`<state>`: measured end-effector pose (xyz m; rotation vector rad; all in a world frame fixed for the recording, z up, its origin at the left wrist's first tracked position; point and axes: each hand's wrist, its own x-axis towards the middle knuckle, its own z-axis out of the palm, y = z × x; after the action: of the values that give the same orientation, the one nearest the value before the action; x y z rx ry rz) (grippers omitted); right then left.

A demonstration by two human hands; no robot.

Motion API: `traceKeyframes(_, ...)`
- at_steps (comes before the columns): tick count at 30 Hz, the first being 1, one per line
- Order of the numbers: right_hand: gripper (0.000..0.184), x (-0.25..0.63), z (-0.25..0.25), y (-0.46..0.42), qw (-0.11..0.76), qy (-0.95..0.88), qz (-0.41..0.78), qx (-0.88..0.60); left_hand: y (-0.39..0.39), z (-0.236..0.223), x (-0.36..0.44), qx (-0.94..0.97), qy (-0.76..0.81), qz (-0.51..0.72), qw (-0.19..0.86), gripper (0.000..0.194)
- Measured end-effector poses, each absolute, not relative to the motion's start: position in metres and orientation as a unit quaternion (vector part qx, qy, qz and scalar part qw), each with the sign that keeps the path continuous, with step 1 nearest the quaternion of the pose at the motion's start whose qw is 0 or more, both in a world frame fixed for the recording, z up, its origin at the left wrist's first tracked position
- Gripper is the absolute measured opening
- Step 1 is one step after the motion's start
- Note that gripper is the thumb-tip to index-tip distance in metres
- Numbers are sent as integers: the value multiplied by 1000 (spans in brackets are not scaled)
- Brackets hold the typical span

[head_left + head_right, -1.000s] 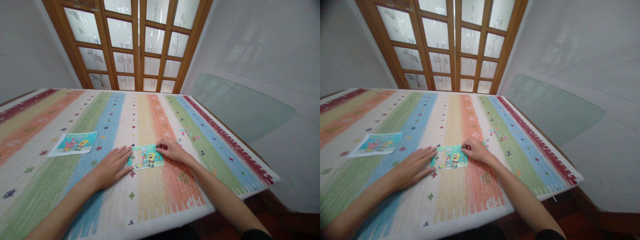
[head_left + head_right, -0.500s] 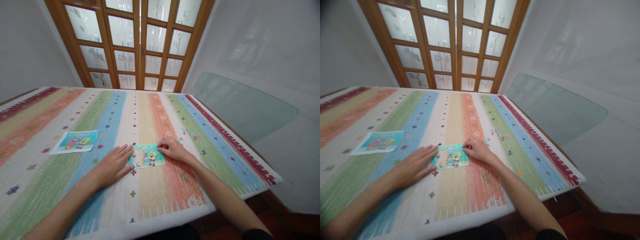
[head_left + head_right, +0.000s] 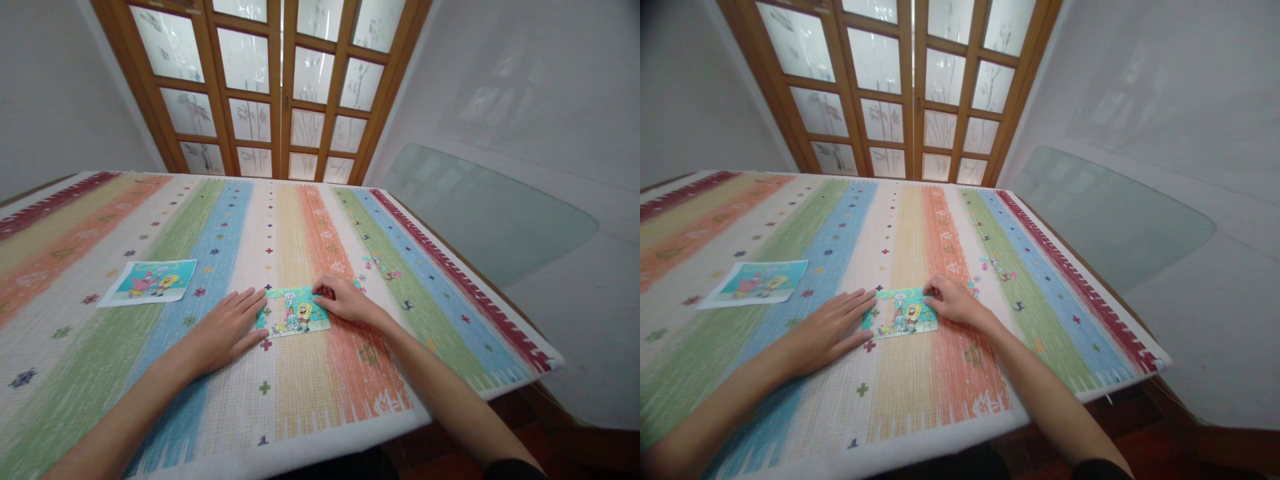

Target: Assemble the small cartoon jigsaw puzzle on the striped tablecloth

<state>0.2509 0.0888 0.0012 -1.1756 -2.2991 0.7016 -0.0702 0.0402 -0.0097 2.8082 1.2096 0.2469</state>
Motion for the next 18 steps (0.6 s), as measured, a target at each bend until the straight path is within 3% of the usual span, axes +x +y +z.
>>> traceKeyframes(13, 20, 252, 11, 87, 225, -840, 303, -389, 40, -11, -72, 915, 394, 77, 44, 63)
traceKeyframes(18, 15, 250, 7, 86, 194, -859, 276, -386, 40, -12, -72, 913, 395, 87, 47, 62)
